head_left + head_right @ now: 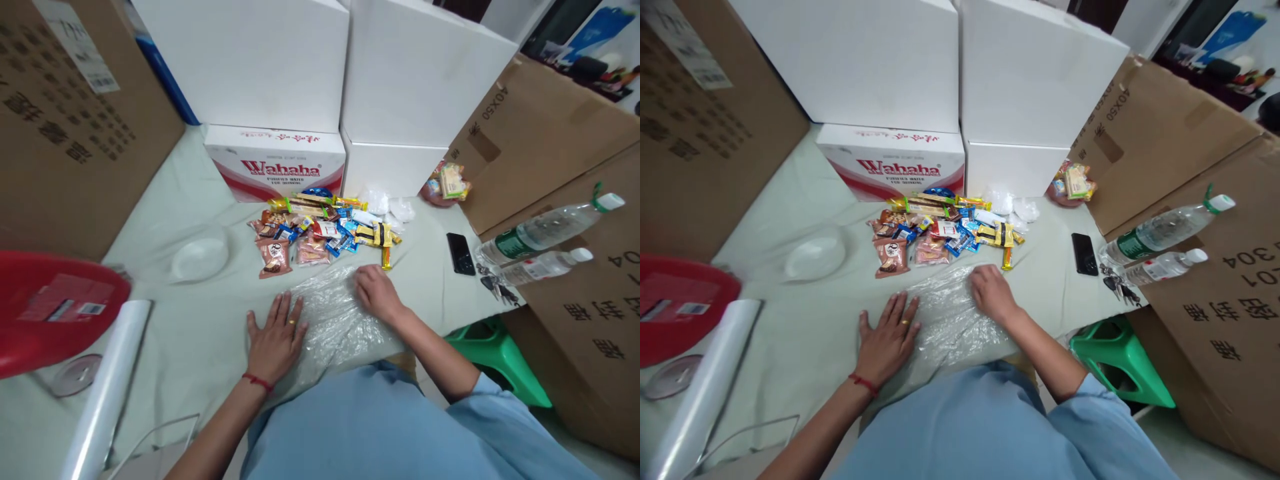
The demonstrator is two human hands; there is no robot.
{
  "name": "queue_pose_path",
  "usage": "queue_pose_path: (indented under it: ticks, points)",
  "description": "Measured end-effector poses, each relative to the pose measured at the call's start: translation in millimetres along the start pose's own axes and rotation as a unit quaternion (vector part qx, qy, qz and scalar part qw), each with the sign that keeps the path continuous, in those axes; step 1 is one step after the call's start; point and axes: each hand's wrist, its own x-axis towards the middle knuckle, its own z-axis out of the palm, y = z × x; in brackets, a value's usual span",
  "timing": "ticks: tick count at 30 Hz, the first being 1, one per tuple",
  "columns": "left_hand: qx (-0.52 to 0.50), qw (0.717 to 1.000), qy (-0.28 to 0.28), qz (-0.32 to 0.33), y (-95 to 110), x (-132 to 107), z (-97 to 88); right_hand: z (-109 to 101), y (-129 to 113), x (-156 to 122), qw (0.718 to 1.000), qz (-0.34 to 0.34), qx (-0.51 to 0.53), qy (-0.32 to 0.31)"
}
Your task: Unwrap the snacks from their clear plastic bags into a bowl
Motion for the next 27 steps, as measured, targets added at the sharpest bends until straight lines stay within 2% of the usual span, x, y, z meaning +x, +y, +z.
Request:
queue_pose_path:
  ticks: [2,4,6,9,15,17,19,21,23,25,27]
  points:
    - [-0.037,0.999,-0.004,-0.016,-4,2,0.3,1,-32,-1,0.991,-0.108,-0.006,-0.085]
    - [-0.074,0.997,-0.005,-0.035,-8,6,-0.3,12,-61,-4,0.960,-0.229,-0.007,-0.160]
    - [-0.098,0.994,-0.003,-0.049,-12,13,-2.9,28,-80,-6,0.935,-0.307,0.006,-0.176]
    - [-0.096,0.993,0.004,-0.064,-14,28,-10.3,49,-90,-10,0.918,-0.360,0.038,-0.162]
    - [-0.036,0.992,0.089,-0.086,-3,57,-23.7,68,-87,-19,0.914,-0.340,0.088,-0.204]
    - [-0.026,0.989,0.112,-0.087,3,57,-22.7,68,-89,-25,0.913,-0.335,0.100,-0.210]
    - [-0.019,0.991,0.111,-0.076,8,51,-17.3,64,-90,-31,0.906,-0.343,0.117,-0.218]
    - [-0.010,0.994,0.095,-0.059,12,42,-8.6,51,-89,-32,0.899,-0.342,0.137,-0.236]
    - [-0.001,0.996,0.080,-0.050,14,33,0.5,30,-85,-21,0.904,-0.308,0.146,-0.258]
    - [0.004,0.997,0.066,-0.050,16,26,7.0,6,-77,6,0.928,-0.237,0.117,-0.262]
    - [0.004,0.997,0.054,-0.057,17,22,9.6,-14,-70,47,0.958,-0.173,0.026,-0.229]
